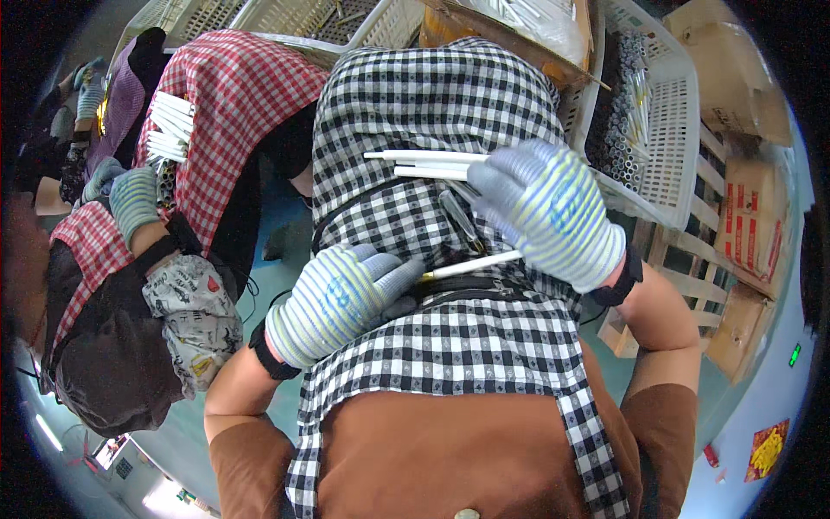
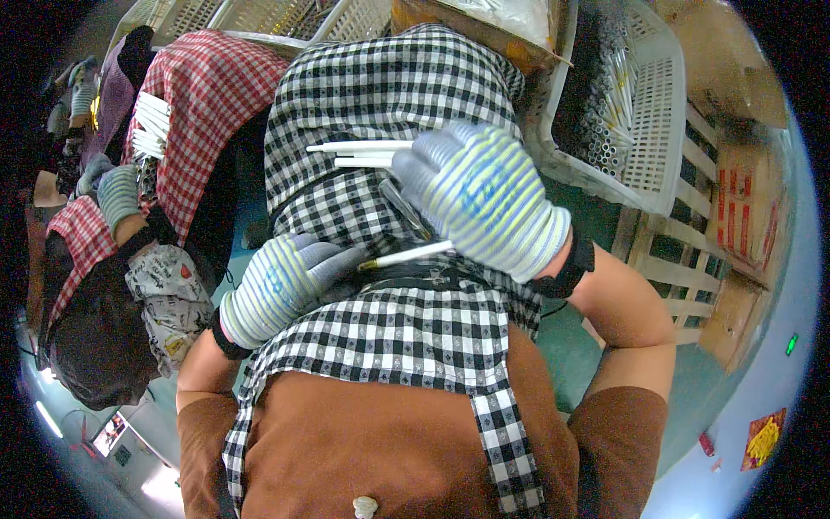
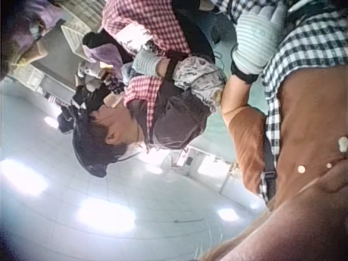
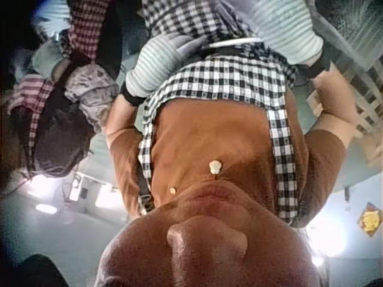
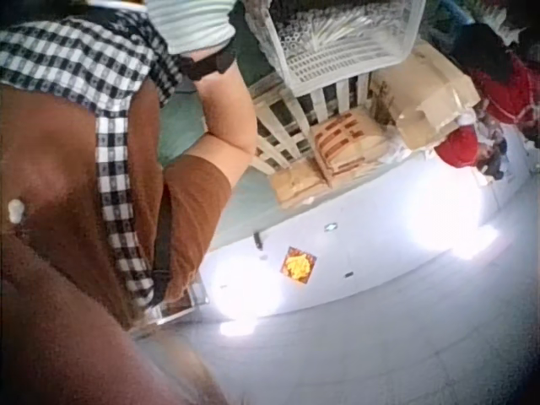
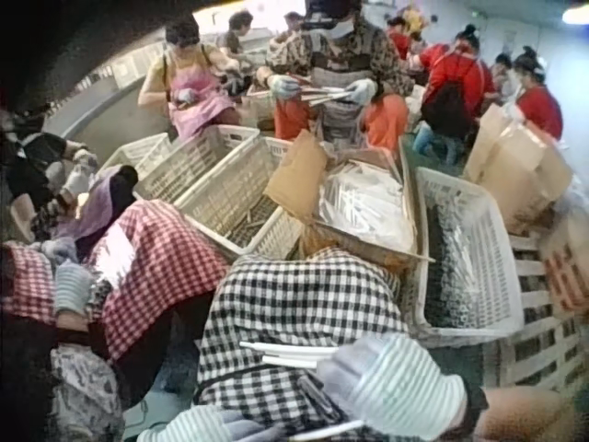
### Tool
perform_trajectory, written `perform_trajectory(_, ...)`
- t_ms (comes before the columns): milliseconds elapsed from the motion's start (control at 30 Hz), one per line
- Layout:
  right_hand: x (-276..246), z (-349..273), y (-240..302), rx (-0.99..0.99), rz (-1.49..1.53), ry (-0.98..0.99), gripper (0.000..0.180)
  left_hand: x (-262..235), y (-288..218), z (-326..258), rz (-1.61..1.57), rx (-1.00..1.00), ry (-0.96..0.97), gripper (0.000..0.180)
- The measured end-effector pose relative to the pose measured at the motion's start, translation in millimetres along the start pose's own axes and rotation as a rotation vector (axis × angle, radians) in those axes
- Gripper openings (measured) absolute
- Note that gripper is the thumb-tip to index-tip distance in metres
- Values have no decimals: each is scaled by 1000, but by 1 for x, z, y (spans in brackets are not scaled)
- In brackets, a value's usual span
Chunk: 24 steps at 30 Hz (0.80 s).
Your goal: Assembling small white plastic tubes with gold-colored metal tips in a production facility.
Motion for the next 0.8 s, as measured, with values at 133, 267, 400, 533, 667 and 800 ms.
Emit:
perform_trajectory(133, 13, 8, -14, 31, -158, 27, 33, -19, 7, 6, -41, -8, -133, 37)
perform_trajectory(267, 26, 11, -19, 55, -254, 82, 34, -28, 13, 26, 15, 27, -214, 33)
perform_trajectory(400, 23, 12, -34, 100, -124, 46, 27, -27, 14, 52, 96, 102, -151, 34)
perform_trajectory(533, 16, 4, -53, 185, 99, 3, 24, -15, 15, 74, 169, 234, -5, 29)
perform_trajectory(667, 13, -8, -65, 378, 353, 0, 30, 5, 20, 97, 296, 185, 128, 24)
perform_trajectory(800, 3, -20, -72, 580, 591, 36, 43, 26, 16, 110, 281, -57, 326, 13)
Point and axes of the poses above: each hand's wrist, its own z-axis towards the middle knuckle, its own x-axis out of the palm, y = z × x, the point moved 3 cm from there along z, towards the middle knuckle, and after that the axes turned 10 degrees about -z, right-handed, at the moved point
